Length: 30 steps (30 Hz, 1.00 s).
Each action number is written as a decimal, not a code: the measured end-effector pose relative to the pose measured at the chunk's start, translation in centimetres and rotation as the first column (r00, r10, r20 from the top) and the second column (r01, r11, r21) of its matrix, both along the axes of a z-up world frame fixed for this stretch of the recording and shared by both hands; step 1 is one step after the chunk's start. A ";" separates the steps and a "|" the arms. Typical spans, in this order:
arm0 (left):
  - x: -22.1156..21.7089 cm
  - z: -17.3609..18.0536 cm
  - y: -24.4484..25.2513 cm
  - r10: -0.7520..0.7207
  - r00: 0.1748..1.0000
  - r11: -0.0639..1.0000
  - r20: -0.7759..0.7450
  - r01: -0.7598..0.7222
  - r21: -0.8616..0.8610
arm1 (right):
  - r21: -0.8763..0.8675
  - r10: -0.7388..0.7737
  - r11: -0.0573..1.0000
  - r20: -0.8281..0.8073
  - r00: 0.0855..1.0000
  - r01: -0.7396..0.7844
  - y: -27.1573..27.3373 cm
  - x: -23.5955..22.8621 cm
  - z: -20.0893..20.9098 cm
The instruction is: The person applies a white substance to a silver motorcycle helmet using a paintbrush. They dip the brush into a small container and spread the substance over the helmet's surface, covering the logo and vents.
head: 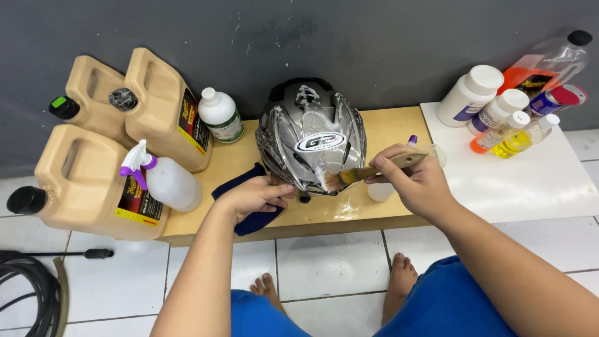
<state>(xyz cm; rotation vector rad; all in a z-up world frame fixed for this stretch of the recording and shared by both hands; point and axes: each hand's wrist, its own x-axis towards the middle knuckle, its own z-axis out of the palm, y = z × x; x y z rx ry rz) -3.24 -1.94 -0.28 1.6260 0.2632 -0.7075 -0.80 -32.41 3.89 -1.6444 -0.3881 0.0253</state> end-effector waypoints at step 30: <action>1.7 -2.1 1.0 -0.053 0.998 0.991 -0.034 0.048 -0.127 | -0.326 0.002 0.939 0.328 0.945 0.111 4.8 5.1 2.5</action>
